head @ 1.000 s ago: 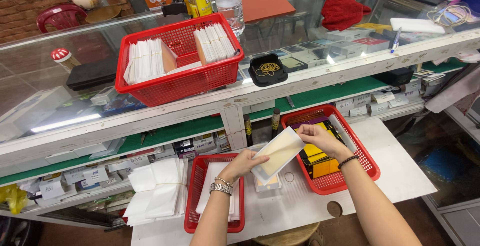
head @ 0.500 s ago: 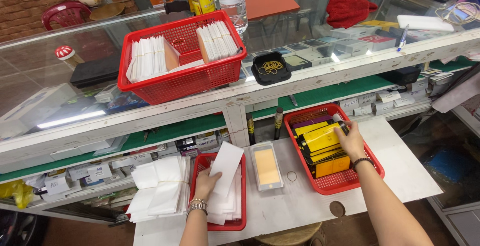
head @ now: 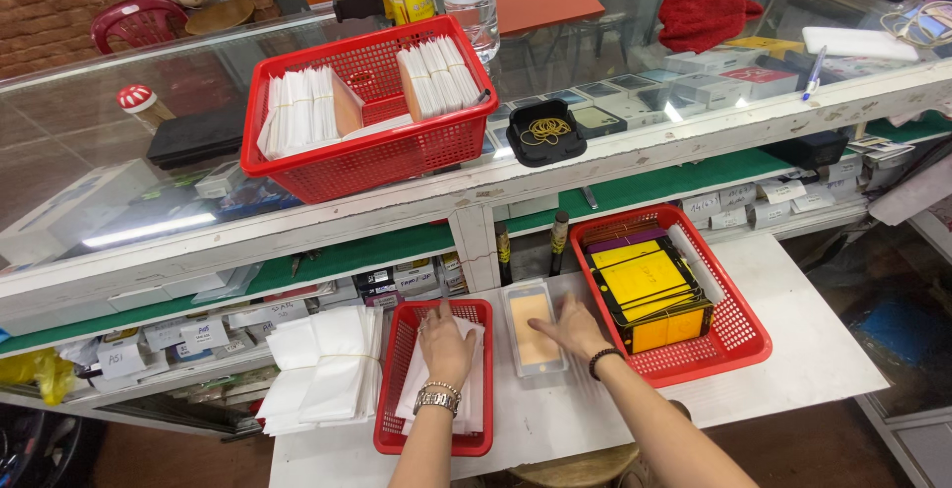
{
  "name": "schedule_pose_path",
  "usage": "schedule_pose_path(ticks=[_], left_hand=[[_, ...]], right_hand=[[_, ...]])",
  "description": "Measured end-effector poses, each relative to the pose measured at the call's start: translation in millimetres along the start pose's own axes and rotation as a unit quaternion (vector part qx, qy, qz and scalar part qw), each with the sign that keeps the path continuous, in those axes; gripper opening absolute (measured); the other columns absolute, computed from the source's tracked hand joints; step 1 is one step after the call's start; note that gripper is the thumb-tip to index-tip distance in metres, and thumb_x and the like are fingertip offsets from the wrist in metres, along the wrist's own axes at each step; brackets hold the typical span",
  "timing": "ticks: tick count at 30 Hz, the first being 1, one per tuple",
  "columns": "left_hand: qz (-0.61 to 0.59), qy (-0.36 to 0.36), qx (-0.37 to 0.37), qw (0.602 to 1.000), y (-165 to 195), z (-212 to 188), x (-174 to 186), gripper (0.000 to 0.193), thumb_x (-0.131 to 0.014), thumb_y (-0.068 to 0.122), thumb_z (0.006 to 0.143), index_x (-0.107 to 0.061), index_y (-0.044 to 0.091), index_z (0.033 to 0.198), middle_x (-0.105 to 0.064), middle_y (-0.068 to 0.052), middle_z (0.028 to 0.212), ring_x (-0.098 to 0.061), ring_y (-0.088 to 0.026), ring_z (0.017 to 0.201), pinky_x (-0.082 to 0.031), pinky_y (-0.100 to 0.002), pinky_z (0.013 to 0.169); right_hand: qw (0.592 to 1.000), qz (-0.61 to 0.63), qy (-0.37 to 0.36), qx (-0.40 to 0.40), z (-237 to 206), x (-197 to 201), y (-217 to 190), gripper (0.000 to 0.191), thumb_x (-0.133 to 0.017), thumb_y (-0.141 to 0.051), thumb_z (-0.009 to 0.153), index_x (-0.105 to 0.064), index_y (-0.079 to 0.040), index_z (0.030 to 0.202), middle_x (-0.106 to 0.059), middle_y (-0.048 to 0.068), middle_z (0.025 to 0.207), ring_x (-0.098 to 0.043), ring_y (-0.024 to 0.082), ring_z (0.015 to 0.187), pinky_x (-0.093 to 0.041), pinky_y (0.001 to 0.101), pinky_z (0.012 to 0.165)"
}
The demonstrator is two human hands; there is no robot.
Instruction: The person repeatedly places small yellow rectangular items into clear plastic sleeves and stacks them in a red basket. The person also handles white paper sheets and rubber bands, organizing them alongside the packaged items.
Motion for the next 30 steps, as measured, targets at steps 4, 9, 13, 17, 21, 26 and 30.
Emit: schedule_pose_path(ticks=[4,9,13,17,21,26,30], left_hand=[[-0.053,0.000,-0.014,0.998,5,6,0,0.080,-0.080,0.026,0.081,-0.042,0.007,0.149,-0.050,-0.026,0.143,-0.046,-0.042,0.137,-0.037,-0.050,0.114],[-0.138,0.033,-0.030,0.989,15,9,0,0.068,-0.076,0.027,0.086,-0.050,0.002,0.144,-0.058,-0.029,0.137,-0.052,-0.042,0.132,-0.041,-0.048,0.114],[-0.408,-0.071,-0.002,0.910,47,13,-32,0.072,-0.079,0.027,0.089,-0.041,0.001,0.145,-0.054,-0.019,0.141,-0.054,-0.031,0.130,-0.046,-0.042,0.108],[-0.681,-0.277,0.030,0.677,89,-5,-62,0.047,-0.072,0.027,0.093,-0.065,-0.003,0.129,-0.072,-0.011,0.124,-0.068,-0.018,0.112,-0.054,-0.032,0.094],[-0.606,-0.297,0.000,0.738,98,-7,-55,0.037,-0.071,0.026,0.094,-0.071,0.000,0.120,-0.076,-0.006,0.111,-0.072,-0.012,0.098,-0.057,-0.029,0.084],[-0.564,-0.331,-0.019,0.756,108,-16,-46,0.034,-0.071,0.026,0.095,-0.072,-0.001,0.116,-0.076,-0.008,0.104,-0.072,-0.014,0.089,-0.059,-0.030,0.076],[-0.557,-0.322,0.002,0.766,104,-14,-45,0.035,-0.072,0.027,0.093,-0.071,-0.001,0.115,-0.077,-0.007,0.103,-0.074,-0.011,0.088,-0.061,-0.029,0.075]], right_hand=[[0.996,0.014,-0.015,-0.091,-3,-26,21,0.080,-0.085,-0.047,0.080,-0.052,0.003,0.132,-0.066,0.022,0.124,-0.066,0.033,0.117,-0.052,0.0380,0.100],[0.992,0.092,0.068,-0.050,8,0,25,0.052,-0.073,-0.036,0.089,-0.059,0.000,0.124,-0.073,0.019,0.110,-0.072,0.032,0.103,-0.056,0.0399,0.091],[0.921,0.388,-0.008,-0.032,10,-6,2,0.037,-0.069,-0.024,0.094,-0.058,0.001,0.118,-0.073,0.014,0.100,-0.071,0.023,0.089,-0.056,0.0375,0.079],[0.916,0.377,-0.036,0.134,-16,37,-65,0.033,-0.072,-0.018,0.094,-0.060,-0.004,0.121,-0.070,0.009,0.106,-0.065,0.014,0.096,-0.052,0.0315,0.085],[0.932,0.179,0.146,0.280,-36,127,-115,0.036,-0.074,-0.018,0.086,-0.063,-0.008,0.119,-0.065,0.006,0.108,-0.063,0.020,0.097,-0.052,0.0329,0.085],[0.911,0.020,0.128,0.391,-52,146,-157,0.013,-0.075,-0.013,0.084,-0.069,-0.007,0.093,-0.065,0.005,0.095,-0.061,0.026,0.103,-0.050,0.0351,0.091],[0.905,-0.002,0.107,0.412,-59,139,-158,0.011,-0.074,-0.013,0.084,-0.067,-0.006,0.091,-0.064,0.004,0.092,-0.060,0.026,0.099,-0.050,0.0355,0.087]])
Point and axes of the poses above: each hand's wrist, its own z-axis towards the middle knuckle, its own x-axis out of the back of the hand, y = z × x, the point moved 10 cm from there along z, towards the middle knuckle
